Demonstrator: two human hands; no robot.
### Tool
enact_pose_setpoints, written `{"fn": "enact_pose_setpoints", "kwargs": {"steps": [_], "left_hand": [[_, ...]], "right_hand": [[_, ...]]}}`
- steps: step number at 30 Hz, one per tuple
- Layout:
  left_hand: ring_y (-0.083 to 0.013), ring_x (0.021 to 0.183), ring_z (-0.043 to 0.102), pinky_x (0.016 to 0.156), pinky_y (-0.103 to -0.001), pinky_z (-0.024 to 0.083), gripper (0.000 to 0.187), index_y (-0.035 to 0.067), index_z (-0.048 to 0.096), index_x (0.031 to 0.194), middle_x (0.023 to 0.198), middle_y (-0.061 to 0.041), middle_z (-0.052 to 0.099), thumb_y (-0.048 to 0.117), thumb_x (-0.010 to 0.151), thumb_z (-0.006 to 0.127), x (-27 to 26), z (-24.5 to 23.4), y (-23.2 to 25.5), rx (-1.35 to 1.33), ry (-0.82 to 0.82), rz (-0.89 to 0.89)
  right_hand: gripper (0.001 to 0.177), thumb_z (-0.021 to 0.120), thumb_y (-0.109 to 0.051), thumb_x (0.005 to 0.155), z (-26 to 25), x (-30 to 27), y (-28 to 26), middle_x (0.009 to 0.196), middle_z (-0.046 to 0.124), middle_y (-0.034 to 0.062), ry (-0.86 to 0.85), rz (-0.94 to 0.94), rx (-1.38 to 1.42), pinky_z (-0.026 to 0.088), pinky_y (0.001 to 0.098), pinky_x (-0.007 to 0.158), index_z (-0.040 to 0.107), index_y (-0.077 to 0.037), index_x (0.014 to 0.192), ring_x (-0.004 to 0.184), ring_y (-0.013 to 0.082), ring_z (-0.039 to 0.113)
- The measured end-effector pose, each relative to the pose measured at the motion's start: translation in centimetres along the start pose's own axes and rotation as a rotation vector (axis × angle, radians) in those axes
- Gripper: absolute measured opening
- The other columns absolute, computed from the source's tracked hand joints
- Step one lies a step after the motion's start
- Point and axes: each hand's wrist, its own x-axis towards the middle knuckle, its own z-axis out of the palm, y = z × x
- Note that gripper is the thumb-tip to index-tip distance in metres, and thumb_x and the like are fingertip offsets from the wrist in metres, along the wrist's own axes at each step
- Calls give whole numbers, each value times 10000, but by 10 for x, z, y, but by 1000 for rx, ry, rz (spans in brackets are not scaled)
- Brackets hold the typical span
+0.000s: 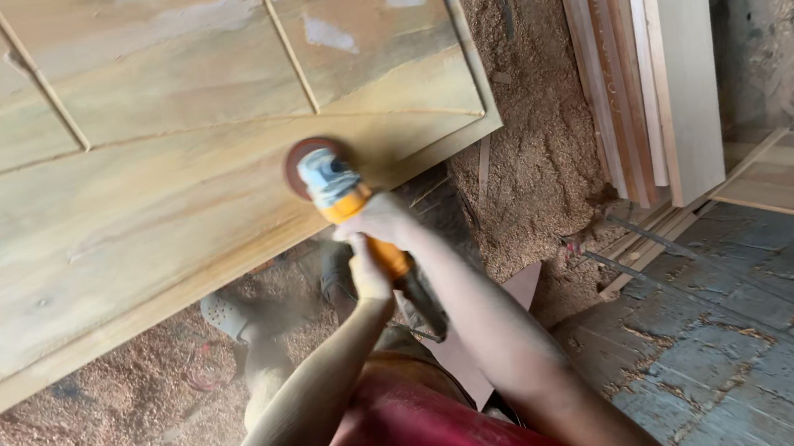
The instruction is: The person uses a handheld power sander to smooth the surface of a large, light-colored wooden panel. The panel features a curved bottom edge and recessed rectangular panels. The person systematically moves the sander across the surface, generating wood dust.
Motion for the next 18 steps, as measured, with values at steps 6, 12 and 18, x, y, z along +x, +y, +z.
{"fn": "enact_pose_setpoints", "kwargs": {"steps": [6,12,18], "left_hand": [[-214,903,696,821,-363,553,864,-62,702,1131,1025,-151,739,738,906,464,24,125,-56,176,-89,-73],[-219,881,718,797,-359,558,851,-105,707,1094,994,-178,755,704,870,568,44,187,-45,357,-114,-133],[-206,890,712,798,-348,548,841,-84,704,1105,995,-166,752,715,876,579,45,176,-8,380,-94,-133]], "right_hand": [[324,818,-53,646,-131,14,85,861,737,64,63,111,386,635,368,714,703,-64,949,772,200,727],[296,791,-46,692,-194,29,110,806,709,116,104,59,685,602,380,624,685,3,965,666,235,704],[266,771,-44,723,-179,41,87,774,691,116,104,48,734,592,376,605,664,0,963,641,237,691]]}}
